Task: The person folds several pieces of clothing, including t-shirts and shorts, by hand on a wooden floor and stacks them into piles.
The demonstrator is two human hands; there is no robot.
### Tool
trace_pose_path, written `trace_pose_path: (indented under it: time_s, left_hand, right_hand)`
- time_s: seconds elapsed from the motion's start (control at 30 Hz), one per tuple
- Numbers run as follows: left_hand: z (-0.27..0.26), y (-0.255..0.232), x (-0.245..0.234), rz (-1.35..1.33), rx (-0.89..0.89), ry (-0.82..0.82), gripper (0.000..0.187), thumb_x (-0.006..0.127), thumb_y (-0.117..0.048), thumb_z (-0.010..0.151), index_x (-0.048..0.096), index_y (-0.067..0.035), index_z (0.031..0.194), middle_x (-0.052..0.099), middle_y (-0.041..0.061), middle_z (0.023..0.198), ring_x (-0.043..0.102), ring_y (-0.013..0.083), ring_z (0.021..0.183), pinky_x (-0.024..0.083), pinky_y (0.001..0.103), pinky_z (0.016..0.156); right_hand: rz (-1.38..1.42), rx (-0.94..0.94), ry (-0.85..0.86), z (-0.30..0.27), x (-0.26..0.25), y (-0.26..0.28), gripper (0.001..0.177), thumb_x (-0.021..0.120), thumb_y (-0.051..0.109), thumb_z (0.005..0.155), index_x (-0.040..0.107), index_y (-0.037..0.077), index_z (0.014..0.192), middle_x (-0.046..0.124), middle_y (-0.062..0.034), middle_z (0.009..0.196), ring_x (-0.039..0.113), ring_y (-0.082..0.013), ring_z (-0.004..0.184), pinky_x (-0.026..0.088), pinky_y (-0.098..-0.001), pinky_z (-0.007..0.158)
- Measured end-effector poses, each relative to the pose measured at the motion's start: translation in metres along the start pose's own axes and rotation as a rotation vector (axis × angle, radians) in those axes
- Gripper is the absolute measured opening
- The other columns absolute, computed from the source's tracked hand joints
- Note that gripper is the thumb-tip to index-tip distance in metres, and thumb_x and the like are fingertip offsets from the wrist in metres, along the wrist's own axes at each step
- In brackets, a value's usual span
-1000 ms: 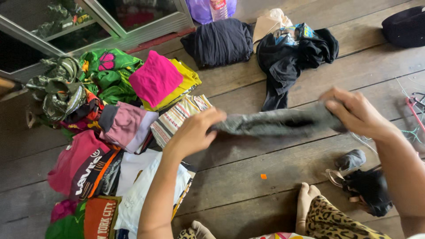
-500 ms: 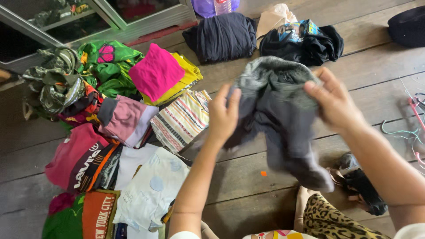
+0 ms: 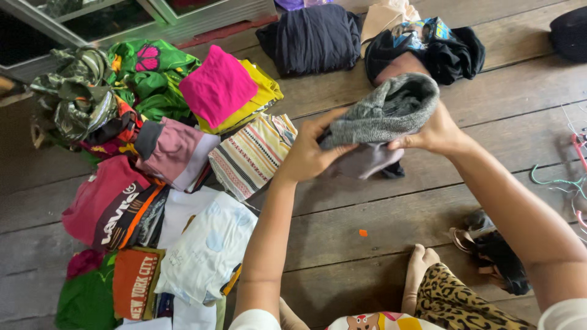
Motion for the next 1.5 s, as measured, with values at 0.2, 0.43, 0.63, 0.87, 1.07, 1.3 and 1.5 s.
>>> trace_pose_path:
  time_s: [0.2, 0.43, 0.63, 0.87, 1.07, 1.3, 1.5]
  left_hand:
    - [-0.019, 0.076, -0.019, 0.055, 0.103, -0.264, 0.101, 0.094, -0.045, 0.068, 0.044, 0.0, 0.143, 0.055, 0.01, 0.138, 0.052, 0.0236, 0.13, 0.04, 0.034, 0.111]
    - [-0.038, 0.22, -0.017, 0.345, -0.189, -0.361, 0.044, 0.076, -0.022, 0.088, 0.069, -0.002, 0.127, 0.077, 0.02, 0.123, 0.073, 0.0389, 0.116, 0.057, 0.041, 0.101]
    - [-0.029, 0.149, -0.053, 0.562, 0.383, -0.347, 0.05, 0.08, -0.022, 0.083, 0.055, -0.009, 0.125, 0.058, 0.014, 0.143, 0.051, 0.0389, 0.138, 0.033, 0.052, 0.12]
    - [-0.159, 0.241, 0.018, 1.045, -0.038, -0.238, 0.021, 0.069, -0.011, 0.082, 0.078, -0.018, 0.1, 0.065, 0.008, 0.122, 0.059, 0.0321, 0.117, 0.045, 0.048, 0.098]
    - [-0.225, 0.306, 0.052, 0.766, -0.179, -0.193, 0.026, 0.067, -0.014, 0.085, 0.073, -0.011, 0.11, 0.066, 0.009, 0.115, 0.06, 0.0325, 0.116, 0.049, 0.044, 0.099]
    - [-0.215, 0.364, 0.046, 0.67, -0.605, -0.393, 0.05, 0.066, -0.022, 0.083, 0.06, -0.004, 0.13, 0.067, 0.019, 0.121, 0.058, 0.039, 0.118, 0.043, 0.052, 0.103]
    - [-0.18, 0.347, 0.037, 0.758, -0.594, -0.736, 0.071, 0.074, -0.036, 0.084, 0.05, 0.001, 0.139, 0.06, 0.03, 0.13, 0.054, 0.047, 0.122, 0.041, 0.053, 0.099]
  right_hand:
    - [0.437, 0.338, -0.097, 0.007, 0.028, -0.077, 0.037, 0.082, 0.005, 0.09, 0.071, -0.002, 0.125, 0.074, -0.0075, 0.122, 0.07, -0.0148, 0.108, 0.06, -0.0335, 0.099]
    - [-0.019, 0.168, -0.13, 0.016, -0.001, -0.07, 0.02, 0.081, 0.003, 0.092, 0.075, -0.001, 0.111, 0.076, -0.0065, 0.108, 0.069, -0.0097, 0.097, 0.057, -0.028, 0.088]
    - [-0.184, -0.2, 0.068, -0.042, 0.01, -0.028, 0.054, 0.088, 0.028, 0.065, 0.067, 0.002, 0.107, 0.07, -0.013, 0.106, 0.067, -0.0239, 0.096, 0.054, -0.0377, 0.088]
    - [-0.076, -0.077, 0.383, -0.178, 0.14, -0.075, 0.048, 0.087, 0.02, 0.064, 0.068, 0.003, 0.105, 0.071, -0.0145, 0.109, 0.069, -0.0354, 0.104, 0.055, -0.0444, 0.091]
    - [-0.055, 0.333, 0.593, -0.224, 0.163, -0.167, 0.056, 0.076, 0.0, 0.066, 0.068, 0.005, 0.121, 0.075, -0.0171, 0.111, 0.073, -0.0314, 0.105, 0.057, -0.041, 0.09]
    - [0.084, 0.6, 0.006, -0.123, 0.136, -0.284, 0.052, 0.075, 0.029, 0.095, 0.059, 0.004, 0.138, 0.074, -0.0177, 0.116, 0.068, -0.0325, 0.109, 0.056, -0.0407, 0.095]
    - [-0.409, 0.897, -0.097, -0.149, 0.151, -0.321, 0.115, 0.083, 0.064, 0.075, 0.032, 0.0, 0.156, 0.042, -0.0339, 0.148, 0.043, -0.0438, 0.137, 0.04, -0.0489, 0.111]
Point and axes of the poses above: each hand's wrist, its own z-axis towards the middle knuckle, its own x-axis out of the palm, y = z × x, the point moved 4 cm from there along z, towards the middle knuckle
